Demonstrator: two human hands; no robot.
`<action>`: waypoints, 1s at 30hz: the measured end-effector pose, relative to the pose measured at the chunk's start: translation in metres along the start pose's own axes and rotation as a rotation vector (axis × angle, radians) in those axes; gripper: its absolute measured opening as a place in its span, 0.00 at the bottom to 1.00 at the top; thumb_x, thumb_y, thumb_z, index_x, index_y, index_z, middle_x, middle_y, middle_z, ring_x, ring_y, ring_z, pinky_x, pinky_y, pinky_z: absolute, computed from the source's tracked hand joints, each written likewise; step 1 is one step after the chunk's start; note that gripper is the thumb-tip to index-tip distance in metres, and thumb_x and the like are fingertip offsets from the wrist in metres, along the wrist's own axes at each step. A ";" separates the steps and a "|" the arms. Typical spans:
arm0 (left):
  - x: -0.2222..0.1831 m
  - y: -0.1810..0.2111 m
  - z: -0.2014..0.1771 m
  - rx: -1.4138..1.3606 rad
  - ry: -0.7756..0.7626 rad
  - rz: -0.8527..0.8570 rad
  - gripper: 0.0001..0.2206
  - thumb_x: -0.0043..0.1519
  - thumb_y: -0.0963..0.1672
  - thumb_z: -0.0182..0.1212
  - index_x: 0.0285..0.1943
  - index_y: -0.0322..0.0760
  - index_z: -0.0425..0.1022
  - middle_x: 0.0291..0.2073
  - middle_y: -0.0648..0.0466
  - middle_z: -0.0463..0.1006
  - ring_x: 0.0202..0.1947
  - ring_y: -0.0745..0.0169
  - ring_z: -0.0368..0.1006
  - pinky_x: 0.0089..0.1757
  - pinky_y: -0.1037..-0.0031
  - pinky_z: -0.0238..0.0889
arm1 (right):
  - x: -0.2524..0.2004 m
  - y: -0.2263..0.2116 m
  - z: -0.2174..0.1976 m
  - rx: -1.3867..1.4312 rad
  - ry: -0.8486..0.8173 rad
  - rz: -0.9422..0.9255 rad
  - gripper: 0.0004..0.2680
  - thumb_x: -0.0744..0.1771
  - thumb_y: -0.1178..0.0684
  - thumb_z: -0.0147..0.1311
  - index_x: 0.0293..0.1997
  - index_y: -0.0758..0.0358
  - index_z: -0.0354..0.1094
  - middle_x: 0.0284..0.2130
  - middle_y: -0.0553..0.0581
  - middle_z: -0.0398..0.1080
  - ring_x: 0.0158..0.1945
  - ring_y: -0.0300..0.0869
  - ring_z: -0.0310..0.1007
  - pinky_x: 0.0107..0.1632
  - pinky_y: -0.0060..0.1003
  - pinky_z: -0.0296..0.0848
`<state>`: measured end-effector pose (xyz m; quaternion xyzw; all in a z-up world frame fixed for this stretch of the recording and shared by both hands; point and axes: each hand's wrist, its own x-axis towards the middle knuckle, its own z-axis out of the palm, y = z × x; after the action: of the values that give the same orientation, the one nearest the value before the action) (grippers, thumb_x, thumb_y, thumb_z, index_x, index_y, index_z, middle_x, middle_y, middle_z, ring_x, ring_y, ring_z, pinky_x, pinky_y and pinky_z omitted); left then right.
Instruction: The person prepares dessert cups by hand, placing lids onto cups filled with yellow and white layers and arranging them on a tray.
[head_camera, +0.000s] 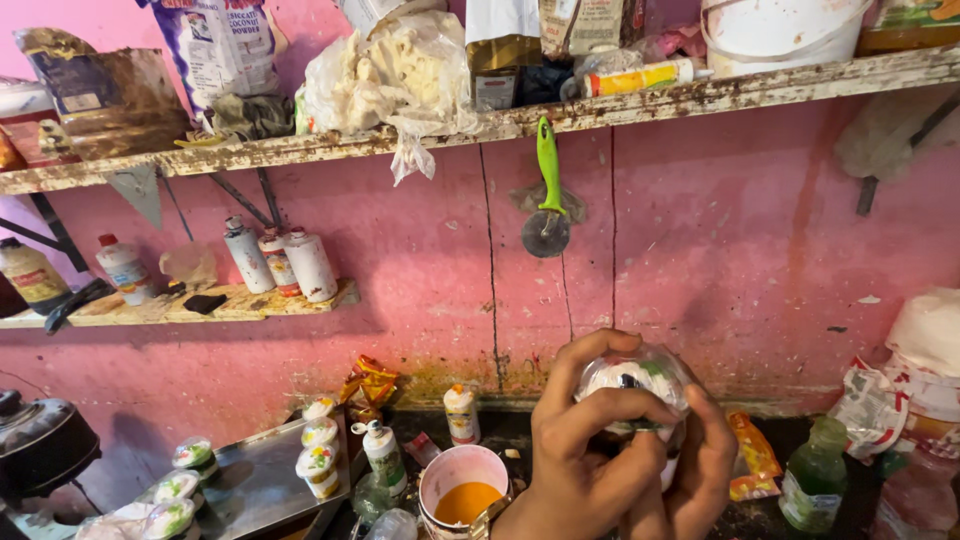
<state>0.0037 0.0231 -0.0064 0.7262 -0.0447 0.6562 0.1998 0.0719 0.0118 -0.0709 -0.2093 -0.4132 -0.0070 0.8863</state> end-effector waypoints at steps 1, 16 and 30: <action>0.000 -0.001 -0.001 -0.014 -0.005 -0.006 0.11 0.55 0.37 0.65 0.47 0.36 0.81 0.63 0.35 0.72 0.61 0.45 0.77 0.56 0.64 0.74 | 0.001 0.000 0.002 0.035 0.020 -0.018 0.18 0.71 0.55 0.54 0.70 0.58 0.55 0.67 0.70 0.60 0.67 0.54 0.67 0.70 0.52 0.69; 0.009 -0.008 -0.052 0.030 -0.290 0.008 0.27 0.62 0.42 0.66 0.72 0.37 0.66 0.74 0.39 0.66 0.73 0.44 0.64 0.70 0.61 0.57 | 0.036 0.023 -0.042 0.619 -0.175 0.506 0.21 0.70 0.46 0.50 0.71 0.62 0.54 0.59 0.64 0.66 0.57 0.52 0.70 0.55 0.51 0.72; -0.026 -0.018 -0.071 0.021 -0.095 -0.149 0.26 0.63 0.41 0.64 0.74 0.37 0.69 0.72 0.40 0.67 0.74 0.47 0.65 0.70 0.61 0.58 | 0.009 0.032 -0.047 0.136 -0.653 0.635 0.30 0.63 0.46 0.64 0.70 0.65 0.52 0.54 0.58 0.69 0.56 0.44 0.71 0.52 0.47 0.76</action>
<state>-0.0605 0.0592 -0.0314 0.7601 0.0071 0.6046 0.2380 0.1180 0.0243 -0.1028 -0.2580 -0.5856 0.3585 0.6798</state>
